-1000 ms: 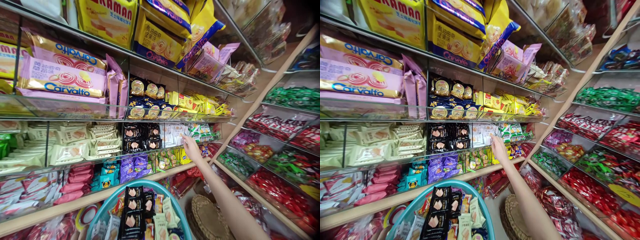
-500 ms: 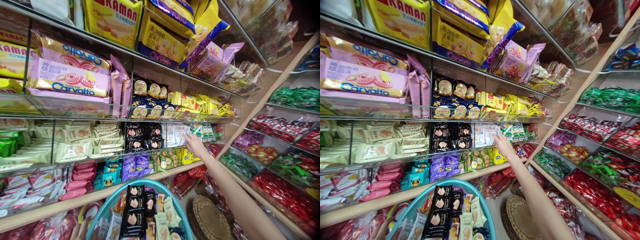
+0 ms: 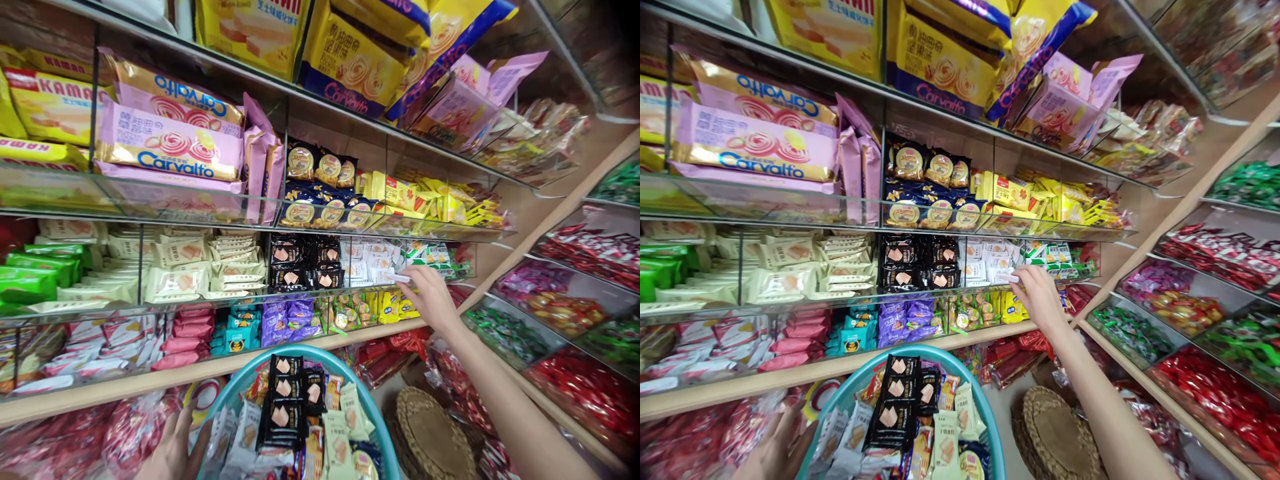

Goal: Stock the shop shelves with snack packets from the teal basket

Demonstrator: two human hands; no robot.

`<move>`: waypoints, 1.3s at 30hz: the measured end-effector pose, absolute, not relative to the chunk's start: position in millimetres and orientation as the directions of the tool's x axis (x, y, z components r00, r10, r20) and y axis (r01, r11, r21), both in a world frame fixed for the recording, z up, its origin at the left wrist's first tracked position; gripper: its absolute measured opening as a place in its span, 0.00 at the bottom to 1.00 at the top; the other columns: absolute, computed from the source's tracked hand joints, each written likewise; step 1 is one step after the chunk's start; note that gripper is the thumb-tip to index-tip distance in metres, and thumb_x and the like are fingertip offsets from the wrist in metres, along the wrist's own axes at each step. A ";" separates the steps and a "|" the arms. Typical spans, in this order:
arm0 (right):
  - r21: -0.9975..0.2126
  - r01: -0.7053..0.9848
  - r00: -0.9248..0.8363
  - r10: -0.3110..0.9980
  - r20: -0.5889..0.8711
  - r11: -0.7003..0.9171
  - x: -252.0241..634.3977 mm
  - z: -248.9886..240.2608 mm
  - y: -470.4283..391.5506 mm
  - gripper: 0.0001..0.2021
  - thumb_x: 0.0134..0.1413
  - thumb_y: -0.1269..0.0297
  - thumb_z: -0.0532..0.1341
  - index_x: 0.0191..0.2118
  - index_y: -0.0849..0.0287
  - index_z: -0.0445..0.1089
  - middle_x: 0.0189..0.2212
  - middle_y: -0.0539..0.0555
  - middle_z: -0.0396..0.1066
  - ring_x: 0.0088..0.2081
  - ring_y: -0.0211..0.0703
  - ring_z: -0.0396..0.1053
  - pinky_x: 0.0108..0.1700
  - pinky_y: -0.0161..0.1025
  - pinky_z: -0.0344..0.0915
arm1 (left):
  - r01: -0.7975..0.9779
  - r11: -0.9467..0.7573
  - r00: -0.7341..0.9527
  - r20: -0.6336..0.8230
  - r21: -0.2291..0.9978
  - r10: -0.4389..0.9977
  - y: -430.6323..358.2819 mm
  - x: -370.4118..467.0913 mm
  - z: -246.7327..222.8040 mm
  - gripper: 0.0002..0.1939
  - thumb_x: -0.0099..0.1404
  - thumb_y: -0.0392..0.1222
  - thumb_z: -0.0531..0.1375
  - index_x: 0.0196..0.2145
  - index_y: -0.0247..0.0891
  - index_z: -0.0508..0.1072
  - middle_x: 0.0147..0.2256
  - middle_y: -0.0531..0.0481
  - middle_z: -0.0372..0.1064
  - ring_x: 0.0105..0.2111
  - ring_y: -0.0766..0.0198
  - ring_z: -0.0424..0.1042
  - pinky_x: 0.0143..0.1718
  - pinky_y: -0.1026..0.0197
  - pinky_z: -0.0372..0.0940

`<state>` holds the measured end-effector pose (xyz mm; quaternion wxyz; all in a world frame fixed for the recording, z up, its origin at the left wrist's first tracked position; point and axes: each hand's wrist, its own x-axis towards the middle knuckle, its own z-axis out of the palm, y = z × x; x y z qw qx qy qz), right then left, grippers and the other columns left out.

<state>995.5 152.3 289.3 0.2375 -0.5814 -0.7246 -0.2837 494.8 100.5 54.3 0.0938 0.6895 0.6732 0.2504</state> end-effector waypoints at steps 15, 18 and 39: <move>-0.979 0.201 -0.114 0.993 0.009 0.032 712.1 165.9 52.3 0.09 0.51 0.63 0.64 0.41 0.55 0.72 0.38 0.51 0.76 0.41 0.48 0.72 0.45 0.42 0.67 | 0.334 -0.107 0.374 -0.027 0.936 0.927 68.7 519.5 152.7 0.29 0.56 0.54 0.63 0.55 0.48 0.67 0.56 0.46 0.67 0.53 0.50 0.68 0.53 0.49 0.66; -0.990 0.137 -0.163 0.987 0.001 0.024 701.8 165.2 49.4 0.11 0.54 0.61 0.63 0.44 0.55 0.71 0.39 0.52 0.76 0.42 0.47 0.72 0.46 0.40 0.67 | 0.179 0.049 0.452 -0.126 0.983 0.883 64.1 522.1 146.5 0.30 0.59 0.51 0.61 0.58 0.46 0.62 0.53 0.44 0.69 0.50 0.52 0.70 0.50 0.51 0.68; -0.457 0.797 -0.466 0.883 -0.049 0.395 699.0 112.4 36.9 0.28 0.61 0.52 0.55 0.64 0.48 0.50 0.67 0.60 0.45 0.68 0.56 0.37 0.64 0.68 0.38 | 0.658 -0.229 0.151 0.172 0.717 0.973 92.7 516.0 71.6 0.27 0.63 0.44 0.51 0.59 0.37 0.59 0.38 0.47 0.73 0.34 0.60 0.74 0.37 0.57 0.70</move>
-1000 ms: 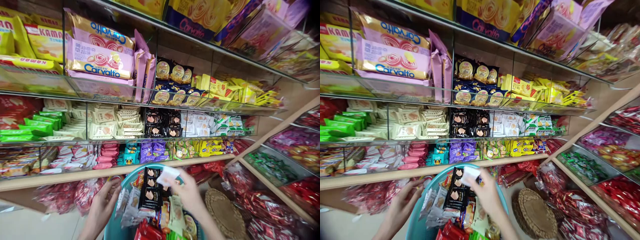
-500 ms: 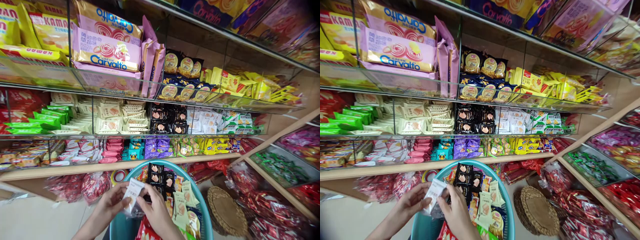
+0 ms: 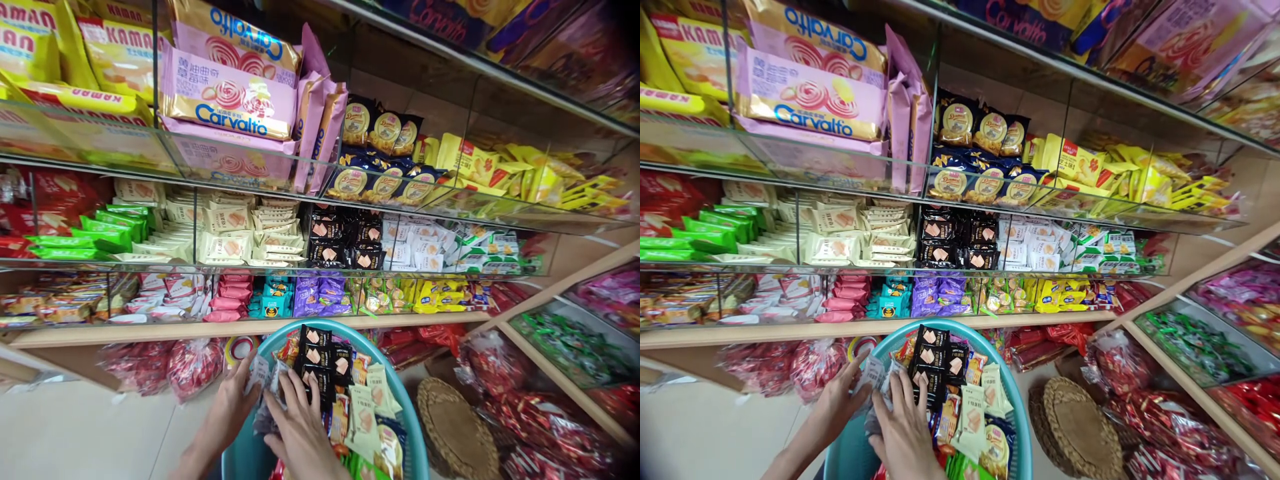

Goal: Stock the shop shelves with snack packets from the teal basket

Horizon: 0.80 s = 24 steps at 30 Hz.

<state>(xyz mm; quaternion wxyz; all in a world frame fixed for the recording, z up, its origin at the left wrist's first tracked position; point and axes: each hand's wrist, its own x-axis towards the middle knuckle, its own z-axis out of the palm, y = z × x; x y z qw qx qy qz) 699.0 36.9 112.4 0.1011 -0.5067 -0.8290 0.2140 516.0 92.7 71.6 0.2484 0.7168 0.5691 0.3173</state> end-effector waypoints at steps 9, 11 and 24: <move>-0.468 0.801 -0.452 0.890 -0.061 0.374 699.8 113.1 38.6 0.25 0.63 0.57 0.52 0.64 0.51 0.51 0.67 0.61 0.47 0.68 0.55 0.37 0.64 0.68 0.36 | 0.780 -0.346 0.194 0.324 0.521 0.926 95.6 527.7 42.3 0.22 0.64 0.38 0.48 0.56 0.36 0.59 0.45 0.38 0.71 0.39 0.56 0.76 0.35 0.56 0.72; -0.463 0.806 -0.444 0.894 -0.061 0.369 698.6 111.2 39.6 0.24 0.63 0.58 0.52 0.64 0.51 0.52 0.66 0.61 0.49 0.68 0.55 0.38 0.64 0.69 0.37 | 0.794 -0.332 0.192 0.308 0.510 0.932 95.2 528.9 39.4 0.22 0.64 0.38 0.48 0.56 0.35 0.59 0.46 0.37 0.71 0.40 0.55 0.76 0.34 0.56 0.72; -0.431 0.827 -0.404 0.915 -0.008 0.362 694.6 102.0 42.2 0.22 0.62 0.57 0.55 0.60 0.52 0.57 0.63 0.61 0.56 0.66 0.58 0.44 0.62 0.73 0.40 | 0.858 -0.219 0.123 0.227 0.464 0.966 85.3 540.3 31.3 0.16 0.69 0.40 0.43 0.51 0.35 0.60 0.43 0.41 0.69 0.33 0.58 0.76 0.28 0.58 0.70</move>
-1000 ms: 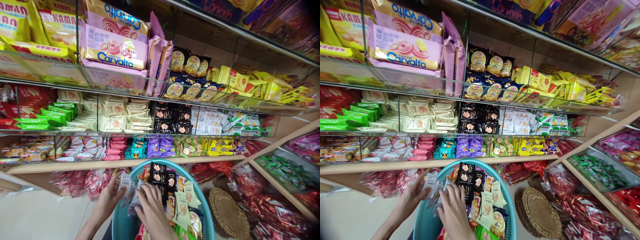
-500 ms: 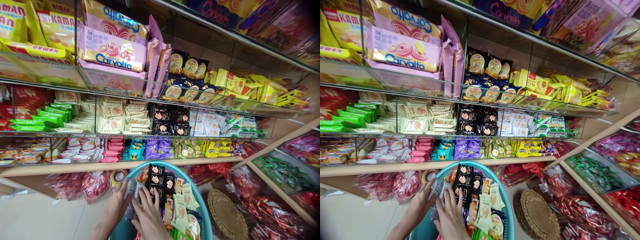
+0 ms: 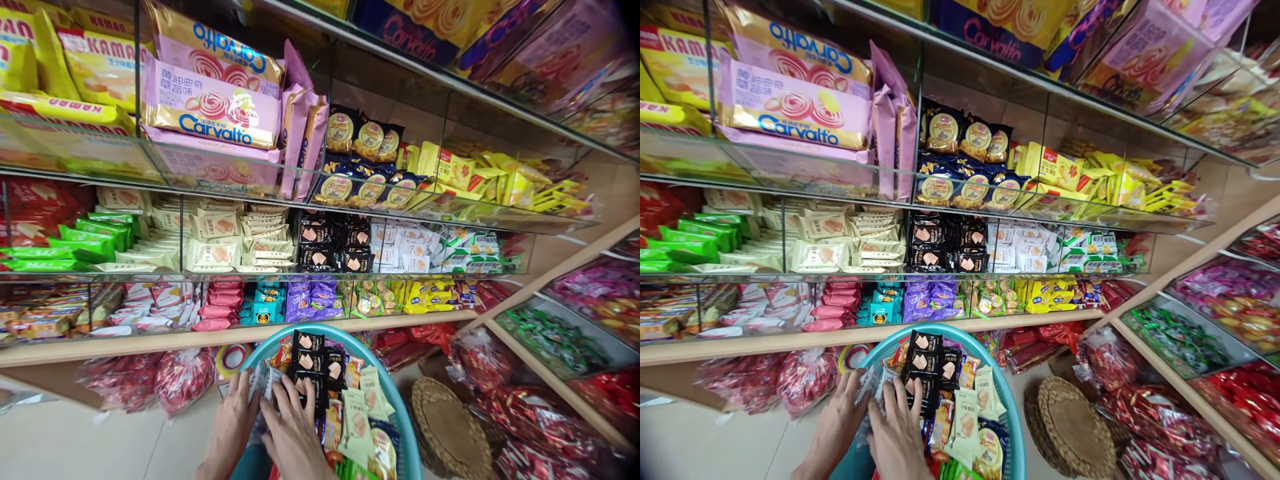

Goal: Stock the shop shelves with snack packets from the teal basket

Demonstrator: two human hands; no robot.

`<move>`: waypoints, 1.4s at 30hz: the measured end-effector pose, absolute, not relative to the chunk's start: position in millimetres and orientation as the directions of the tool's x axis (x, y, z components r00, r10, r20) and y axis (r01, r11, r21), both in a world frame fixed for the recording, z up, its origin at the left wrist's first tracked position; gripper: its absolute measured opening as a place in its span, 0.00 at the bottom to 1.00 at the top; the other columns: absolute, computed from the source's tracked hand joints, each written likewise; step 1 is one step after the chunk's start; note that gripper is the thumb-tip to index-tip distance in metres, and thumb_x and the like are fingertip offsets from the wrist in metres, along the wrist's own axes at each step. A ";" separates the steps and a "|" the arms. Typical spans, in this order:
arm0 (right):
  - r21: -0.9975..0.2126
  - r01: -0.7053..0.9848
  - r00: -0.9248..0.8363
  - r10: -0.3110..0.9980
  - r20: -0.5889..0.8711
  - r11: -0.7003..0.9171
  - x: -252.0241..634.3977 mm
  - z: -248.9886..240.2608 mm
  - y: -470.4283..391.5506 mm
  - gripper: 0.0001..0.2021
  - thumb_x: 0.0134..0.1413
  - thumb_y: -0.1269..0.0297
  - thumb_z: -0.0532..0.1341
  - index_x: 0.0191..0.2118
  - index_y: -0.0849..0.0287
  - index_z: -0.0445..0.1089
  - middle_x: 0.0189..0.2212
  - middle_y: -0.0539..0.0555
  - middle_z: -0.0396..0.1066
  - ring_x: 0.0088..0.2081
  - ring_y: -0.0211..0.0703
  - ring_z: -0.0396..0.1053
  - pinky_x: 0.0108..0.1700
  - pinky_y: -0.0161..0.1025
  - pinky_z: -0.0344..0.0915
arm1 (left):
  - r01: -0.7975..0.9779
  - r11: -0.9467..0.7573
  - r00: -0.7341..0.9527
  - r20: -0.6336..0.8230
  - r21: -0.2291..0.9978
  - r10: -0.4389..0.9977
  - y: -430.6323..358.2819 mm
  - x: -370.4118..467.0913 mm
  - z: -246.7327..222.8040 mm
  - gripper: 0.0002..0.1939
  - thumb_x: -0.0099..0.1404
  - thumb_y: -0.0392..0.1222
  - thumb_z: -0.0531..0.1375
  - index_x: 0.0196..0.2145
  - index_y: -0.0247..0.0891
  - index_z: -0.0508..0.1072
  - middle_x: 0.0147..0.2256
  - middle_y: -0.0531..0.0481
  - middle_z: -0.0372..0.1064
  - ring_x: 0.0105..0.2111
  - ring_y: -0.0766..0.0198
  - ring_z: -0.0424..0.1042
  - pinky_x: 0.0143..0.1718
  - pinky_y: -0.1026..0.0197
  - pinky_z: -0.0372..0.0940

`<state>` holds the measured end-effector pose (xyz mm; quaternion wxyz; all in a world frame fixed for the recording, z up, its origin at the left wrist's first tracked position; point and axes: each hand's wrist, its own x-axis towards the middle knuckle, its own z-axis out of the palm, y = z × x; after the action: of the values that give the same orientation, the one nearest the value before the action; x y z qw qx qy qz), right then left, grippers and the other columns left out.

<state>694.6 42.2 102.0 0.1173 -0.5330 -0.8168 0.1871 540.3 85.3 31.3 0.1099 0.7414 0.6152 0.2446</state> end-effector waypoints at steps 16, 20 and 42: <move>-0.365 0.839 -0.405 0.911 0.076 0.403 693.6 93.2 38.5 0.21 0.64 0.55 0.52 0.59 0.54 0.58 0.63 0.61 0.56 0.66 0.56 0.45 0.62 0.70 0.43 | 0.814 -0.567 0.580 0.239 -0.126 0.779 90.5 505.0 33.7 0.47 0.49 0.27 0.52 0.66 0.51 0.47 0.65 0.44 0.50 0.64 0.47 0.52 0.59 0.40 0.54; -0.366 0.838 -0.407 0.910 0.075 0.405 694.8 91.8 36.5 0.21 0.64 0.55 0.51 0.60 0.54 0.56 0.64 0.61 0.55 0.66 0.55 0.45 0.62 0.70 0.43 | 0.826 -0.533 0.563 0.285 -0.183 0.776 96.9 509.5 16.2 0.40 0.54 0.24 0.49 0.62 0.51 0.57 0.64 0.48 0.54 0.61 0.51 0.58 0.58 0.46 0.58; -0.423 0.818 -0.394 0.916 0.080 0.389 693.4 94.5 38.7 0.21 0.63 0.56 0.53 0.59 0.55 0.57 0.63 0.62 0.55 0.66 0.56 0.45 0.62 0.71 0.41 | 0.775 -0.511 0.611 0.235 -0.372 0.756 109.9 525.0 37.7 0.31 0.61 0.22 0.50 0.58 0.45 0.65 0.62 0.43 0.59 0.53 0.49 0.68 0.49 0.50 0.65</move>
<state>693.4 38.7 94.5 0.1520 -0.5290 -0.8194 0.1602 525.0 109.9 37.7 -0.2247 0.8689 0.4405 0.0214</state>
